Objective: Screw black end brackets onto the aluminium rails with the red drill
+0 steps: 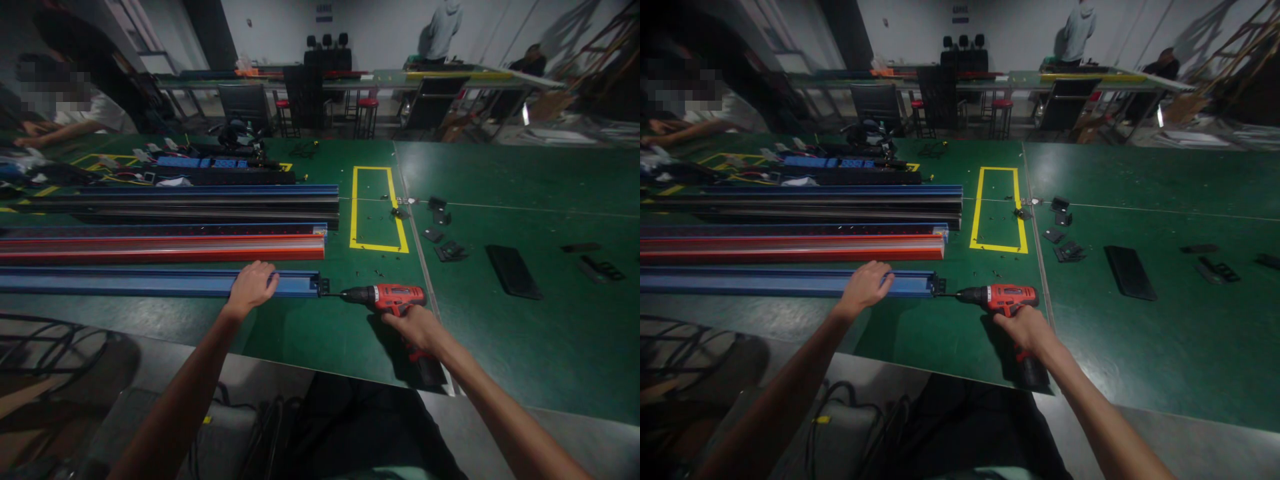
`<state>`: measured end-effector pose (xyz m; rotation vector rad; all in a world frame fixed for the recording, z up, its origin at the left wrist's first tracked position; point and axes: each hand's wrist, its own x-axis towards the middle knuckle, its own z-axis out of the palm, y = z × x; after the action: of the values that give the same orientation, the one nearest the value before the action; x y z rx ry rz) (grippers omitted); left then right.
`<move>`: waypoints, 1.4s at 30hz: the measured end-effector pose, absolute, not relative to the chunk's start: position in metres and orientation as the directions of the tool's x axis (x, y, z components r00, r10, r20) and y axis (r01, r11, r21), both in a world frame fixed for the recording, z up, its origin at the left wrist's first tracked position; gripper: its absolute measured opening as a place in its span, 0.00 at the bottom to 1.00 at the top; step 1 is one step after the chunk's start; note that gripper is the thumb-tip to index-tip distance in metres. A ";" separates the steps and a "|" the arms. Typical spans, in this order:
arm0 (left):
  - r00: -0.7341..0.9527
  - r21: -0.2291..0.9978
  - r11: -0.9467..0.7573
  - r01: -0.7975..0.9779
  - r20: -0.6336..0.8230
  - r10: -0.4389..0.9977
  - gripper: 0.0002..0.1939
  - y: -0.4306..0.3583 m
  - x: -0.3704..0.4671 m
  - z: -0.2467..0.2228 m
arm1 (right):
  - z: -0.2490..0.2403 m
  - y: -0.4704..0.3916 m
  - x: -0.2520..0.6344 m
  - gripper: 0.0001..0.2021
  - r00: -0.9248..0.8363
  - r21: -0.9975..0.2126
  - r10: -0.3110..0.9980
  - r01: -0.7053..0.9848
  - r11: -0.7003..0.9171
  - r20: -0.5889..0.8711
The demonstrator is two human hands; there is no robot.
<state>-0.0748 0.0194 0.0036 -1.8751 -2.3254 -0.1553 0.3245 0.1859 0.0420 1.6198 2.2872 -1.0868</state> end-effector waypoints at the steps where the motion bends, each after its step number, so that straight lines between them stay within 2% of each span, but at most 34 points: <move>1: -0.204 -0.021 0.211 0.977 0.178 0.963 0.18 0.020 -0.075 0.004 | 0.042 0.186 0.324 0.16 -0.409 -0.468 0.768 0.869 0.162 -0.493; 20: -0.212 -0.027 0.220 0.975 0.178 0.961 0.18 0.019 -0.075 0.002 | 0.040 0.187 0.327 0.17 -0.439 -0.507 0.768 0.844 0.174 -0.467; 24: -0.219 -0.023 0.226 0.974 0.172 0.960 0.17 0.020 -0.075 0.003 | 0.045 0.184 0.324 0.15 -0.400 -0.500 0.770 0.857 0.122 -0.497; 27: -0.223 -0.002 0.226 0.974 0.173 0.959 0.17 0.020 -0.076 0.003 | 0.049 0.183 0.323 0.17 -0.392 -0.502 0.765 0.859 0.104 -0.512; 31: -0.227 0.008 0.229 0.973 0.174 0.958 0.18 0.019 -0.076 0.003 | 0.050 0.183 0.323 0.22 -0.437 -0.483 0.770 0.854 0.193 -0.466; 35: -0.224 -0.016 0.230 0.973 0.166 0.960 0.17 0.020 -0.075 0.004 | 0.046 0.185 0.323 0.19 -0.404 -0.450 0.779 0.875 0.177 -0.479; 42: -0.219 -0.017 0.225 0.974 0.175 0.960 0.16 0.020 -0.073 0.006 | 0.039 0.187 0.325 0.16 -0.406 -0.482 0.771 0.863 0.148 -0.490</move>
<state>-0.0731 0.0199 0.0065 -1.8631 -2.3387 -0.1438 0.3248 0.1865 0.0394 1.6352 2.2815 -1.1018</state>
